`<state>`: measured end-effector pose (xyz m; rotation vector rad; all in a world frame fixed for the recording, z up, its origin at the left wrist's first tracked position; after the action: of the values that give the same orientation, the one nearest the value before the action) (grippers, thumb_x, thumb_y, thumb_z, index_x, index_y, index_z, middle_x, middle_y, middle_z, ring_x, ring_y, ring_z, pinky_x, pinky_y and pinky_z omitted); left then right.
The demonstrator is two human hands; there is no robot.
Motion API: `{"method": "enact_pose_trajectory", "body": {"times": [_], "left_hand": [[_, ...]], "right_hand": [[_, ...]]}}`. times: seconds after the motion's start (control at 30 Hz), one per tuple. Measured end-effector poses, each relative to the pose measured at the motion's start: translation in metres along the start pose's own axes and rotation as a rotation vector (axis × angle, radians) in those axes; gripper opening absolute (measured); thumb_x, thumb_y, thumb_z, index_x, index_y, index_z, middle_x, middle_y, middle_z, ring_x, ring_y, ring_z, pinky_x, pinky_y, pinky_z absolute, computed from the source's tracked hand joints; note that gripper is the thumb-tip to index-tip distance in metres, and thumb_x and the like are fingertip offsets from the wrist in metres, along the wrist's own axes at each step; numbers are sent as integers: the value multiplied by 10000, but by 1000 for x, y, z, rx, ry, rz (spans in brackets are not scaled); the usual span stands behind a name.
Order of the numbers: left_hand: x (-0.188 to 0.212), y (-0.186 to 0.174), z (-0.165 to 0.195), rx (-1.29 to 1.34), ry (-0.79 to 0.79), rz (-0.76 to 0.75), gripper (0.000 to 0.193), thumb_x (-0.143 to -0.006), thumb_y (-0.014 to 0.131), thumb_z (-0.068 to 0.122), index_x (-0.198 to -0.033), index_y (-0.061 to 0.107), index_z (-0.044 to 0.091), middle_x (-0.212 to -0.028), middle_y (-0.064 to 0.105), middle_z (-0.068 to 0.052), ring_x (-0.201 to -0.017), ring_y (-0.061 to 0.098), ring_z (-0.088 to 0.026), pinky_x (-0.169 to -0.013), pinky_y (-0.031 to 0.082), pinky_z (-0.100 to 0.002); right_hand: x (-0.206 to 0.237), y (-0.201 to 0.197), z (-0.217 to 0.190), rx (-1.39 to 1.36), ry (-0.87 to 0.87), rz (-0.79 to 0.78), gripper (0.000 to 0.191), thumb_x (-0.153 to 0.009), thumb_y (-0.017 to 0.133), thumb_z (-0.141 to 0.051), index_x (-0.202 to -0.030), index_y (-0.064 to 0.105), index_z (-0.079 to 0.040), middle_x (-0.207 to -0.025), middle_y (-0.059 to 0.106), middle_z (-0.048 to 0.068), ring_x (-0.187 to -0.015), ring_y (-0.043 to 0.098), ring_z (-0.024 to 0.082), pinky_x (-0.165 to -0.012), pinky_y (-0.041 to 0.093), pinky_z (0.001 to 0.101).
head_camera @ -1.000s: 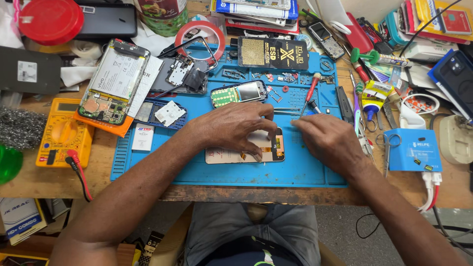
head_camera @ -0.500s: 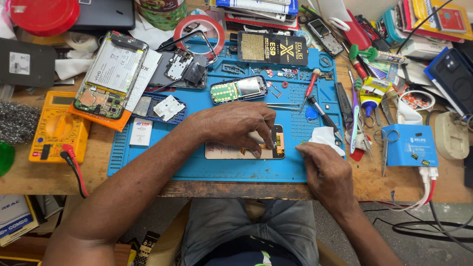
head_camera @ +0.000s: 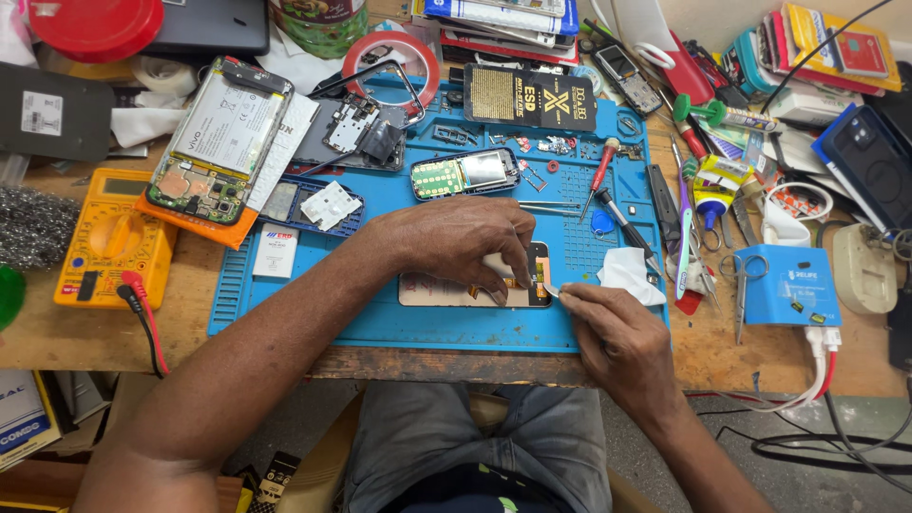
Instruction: The person disassembles a smartphone, removes the screen, and uses a metal spudger to carefully pry and separate the display ribbon cable from the motherboard. They then wipe the connector area with a cloth and reattach the cable.
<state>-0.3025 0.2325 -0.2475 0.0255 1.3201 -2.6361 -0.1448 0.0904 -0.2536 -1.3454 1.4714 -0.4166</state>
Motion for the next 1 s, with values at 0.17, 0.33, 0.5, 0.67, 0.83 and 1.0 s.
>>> {"method": "enact_pose_trajectory", "body": {"times": [0.17, 0.33, 0.5, 0.67, 0.83, 1.0], "left_hand": [[1, 0, 1, -2, -17, -14, 344, -693, 862, 320, -1029, 828, 257, -936, 626, 24, -1038, 583, -177, -894, 491, -368], [0, 0, 0, -10, -19, -20, 345, -688, 864, 332, -1021, 829, 252, -933, 632, 23, -1040, 587, -180, -891, 489, -374], [0, 0, 0, 6, 34, 3, 343, -691, 866, 322, -1020, 830, 230, -939, 629, 6, -1048, 587, -196, -892, 484, -389], [0, 1, -1, 14, 41, 13, 343, -684, 869, 313, -1011, 830, 216, -940, 635, 8, -1050, 592, -196, -896, 486, -387], [-1, 2, -2, 16, 12, 2, 338, -687, 870, 319, -1007, 831, 219, -928, 633, 15, -1029, 591, -187, -887, 486, -379], [-1, 3, -2, 13, 15, -2, 342, -687, 874, 320, -1010, 831, 218, -917, 629, 16, -1022, 588, -179, -889, 484, -373]], "right_hand": [[1, -1, -7, 6, -29, -21, 312, -795, 731, 65, -1097, 730, -12, -1129, 727, 117, -1008, 720, 258, -859, 594, 357], [-1, 2, -11, 41, -7, -30, 319, -802, 736, 63, -1111, 728, -13, -1122, 718, 113, -1005, 714, 261, -861, 589, 359], [-2, 4, -16, 83, 3, -14, 311, -808, 737, 59, -1112, 732, -5, -1118, 717, 119, -992, 710, 272, -849, 583, 364], [-2, 6, -19, 78, 32, 15, 285, -817, 741, 51, -1098, 740, -1, -1102, 723, 124, -984, 707, 275, -848, 584, 371], [-1, 8, -20, 61, 51, 24, 251, -843, 741, 36, -1091, 744, 4, -1100, 730, 123, -986, 714, 257, -847, 595, 358], [1, 6, -19, 42, 79, 22, 237, -845, 742, 25, -1079, 749, -6, -1097, 733, 120, -995, 716, 252, -847, 596, 356]]}}
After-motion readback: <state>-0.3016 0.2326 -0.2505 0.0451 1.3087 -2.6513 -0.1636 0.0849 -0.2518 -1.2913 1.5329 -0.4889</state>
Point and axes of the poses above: each hand's wrist, its own x-axis away from the middle knuckle, its own y-axis out of the palm, z = x × y, the point moved 5 cm from there along -x, towards the middle knuckle
